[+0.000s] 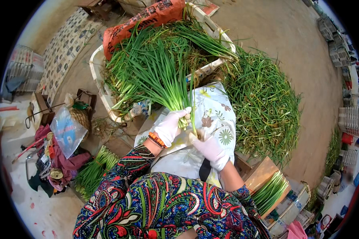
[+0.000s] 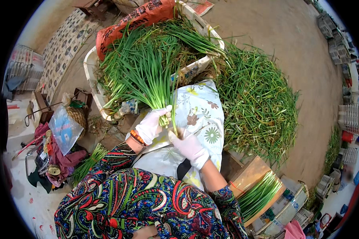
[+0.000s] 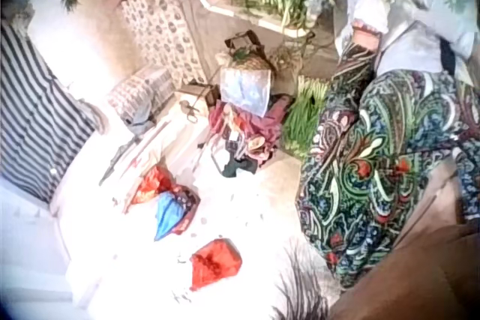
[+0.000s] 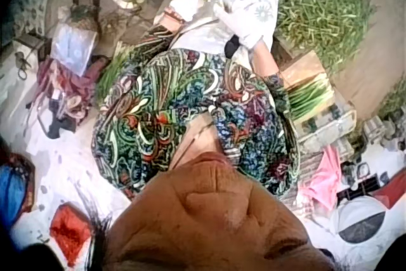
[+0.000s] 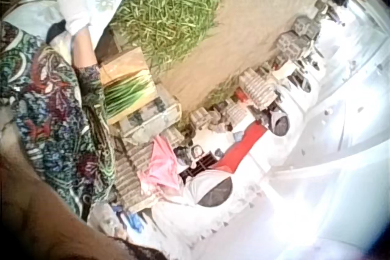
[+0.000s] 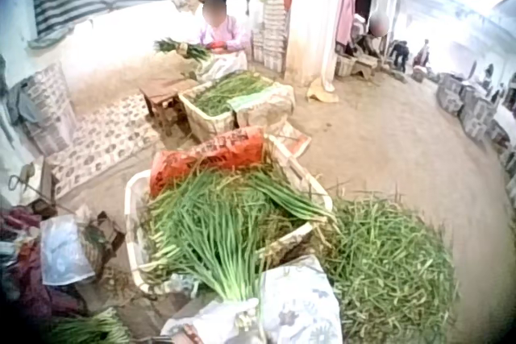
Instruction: The person sorts, cleans, and bundles green onions in an agricultural processing facility. They remove outer layers from individual stalks and tie them into bundles using red rubber bands.
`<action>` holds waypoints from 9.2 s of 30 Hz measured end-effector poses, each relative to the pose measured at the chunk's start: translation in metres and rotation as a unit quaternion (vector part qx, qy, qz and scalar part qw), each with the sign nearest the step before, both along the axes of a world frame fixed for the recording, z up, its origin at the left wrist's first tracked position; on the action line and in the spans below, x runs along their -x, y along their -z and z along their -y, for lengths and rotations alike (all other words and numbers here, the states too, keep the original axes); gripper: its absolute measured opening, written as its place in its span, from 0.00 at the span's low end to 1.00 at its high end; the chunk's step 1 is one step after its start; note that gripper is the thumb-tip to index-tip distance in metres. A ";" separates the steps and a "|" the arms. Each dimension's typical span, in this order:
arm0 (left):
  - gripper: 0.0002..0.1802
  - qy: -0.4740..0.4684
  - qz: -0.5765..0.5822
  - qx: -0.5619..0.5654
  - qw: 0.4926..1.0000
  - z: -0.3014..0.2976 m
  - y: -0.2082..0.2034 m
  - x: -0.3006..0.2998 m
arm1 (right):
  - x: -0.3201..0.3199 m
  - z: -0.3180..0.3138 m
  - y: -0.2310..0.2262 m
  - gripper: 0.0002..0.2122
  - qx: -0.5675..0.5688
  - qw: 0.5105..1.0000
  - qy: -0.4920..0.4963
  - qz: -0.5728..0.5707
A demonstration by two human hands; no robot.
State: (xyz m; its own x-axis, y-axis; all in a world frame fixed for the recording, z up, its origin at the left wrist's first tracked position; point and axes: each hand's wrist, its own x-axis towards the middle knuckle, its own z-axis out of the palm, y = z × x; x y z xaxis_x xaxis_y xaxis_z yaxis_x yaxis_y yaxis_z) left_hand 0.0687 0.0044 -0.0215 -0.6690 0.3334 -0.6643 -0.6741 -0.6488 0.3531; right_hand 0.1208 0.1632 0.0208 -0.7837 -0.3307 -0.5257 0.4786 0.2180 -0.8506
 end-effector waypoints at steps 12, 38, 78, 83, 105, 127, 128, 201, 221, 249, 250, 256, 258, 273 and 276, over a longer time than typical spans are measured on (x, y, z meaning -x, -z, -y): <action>0.13 -0.004 -0.011 0.034 0.999 -0.012 -0.010 0.001 | 0.030 -0.009 0.012 0.15 -0.151 0.974 0.077 -0.148; 0.14 -0.031 0.061 -0.164 0.984 0.031 -0.025 -0.030 | 0.047 -0.002 0.015 0.15 -0.176 0.967 -0.096 -0.160; 0.13 -0.106 0.052 -0.150 0.982 0.027 -0.017 0.023 | 0.196 -0.038 -0.033 0.10 -0.425 0.865 -0.024 -0.265; 0.13 -0.039 0.016 -0.027 0.999 0.001 -0.005 0.020 | 0.056 -0.026 -0.009 0.09 -0.290 0.935 -0.032 -0.204; 0.13 -0.008 -0.017 0.000 1.000 0.006 -0.006 0.006 | 0.042 -0.018 -0.011 0.10 0.111 0.983 0.102 0.100; 0.11 -0.018 -0.015 0.021 0.999 0.016 -0.016 0.003 | 0.037 -0.007 -0.009 0.17 0.097 0.989 0.024 0.107; 0.14 -0.018 -0.030 0.043 0.998 0.012 -0.011 0.001 | 0.034 -0.006 -0.008 0.17 0.113 0.987 0.022 0.110; 0.09 -0.028 -0.108 -0.069 0.991 -0.022 -0.056 -0.009 | 0.054 0.038 -0.012 0.22 -0.008 0.939 0.094 -0.330; 0.16 -0.161 -0.085 -0.408 0.895 0.032 -0.067 0.054 | 0.052 -0.016 -0.069 0.17 0.201 0.969 -0.089 0.116; 0.10 -0.207 0.159 -0.238 0.935 0.016 -0.019 0.027 | 0.137 -0.189 0.068 0.10 -0.639 0.500 -0.567 -0.142; 0.09 -0.206 0.162 -0.243 0.934 0.013 -0.017 0.029 | 0.150 -0.172 0.055 0.09 -0.626 0.641 -0.378 -0.232; 0.08 -0.161 0.079 -0.256 0.950 0.013 -0.017 0.027 | 0.235 -0.024 0.011 0.32 -0.362 0.924 -0.103 -0.069; 0.10 -0.157 0.093 -0.307 0.934 0.001 -0.017 0.024 | 0.259 -0.018 0.102 0.31 -0.387 0.918 0.064 -0.059; 0.05 -0.005 0.039 0.003 0.999 0.001 0.005 0.030 | 0.043 -0.005 0.001 0.23 -0.178 0.967 -0.122 -0.132; 0.03 0.015 0.022 0.031 0.999 -0.002 0.007 0.025 | 0.032 -0.004 0.010 0.24 -0.168 0.961 -0.125 -0.178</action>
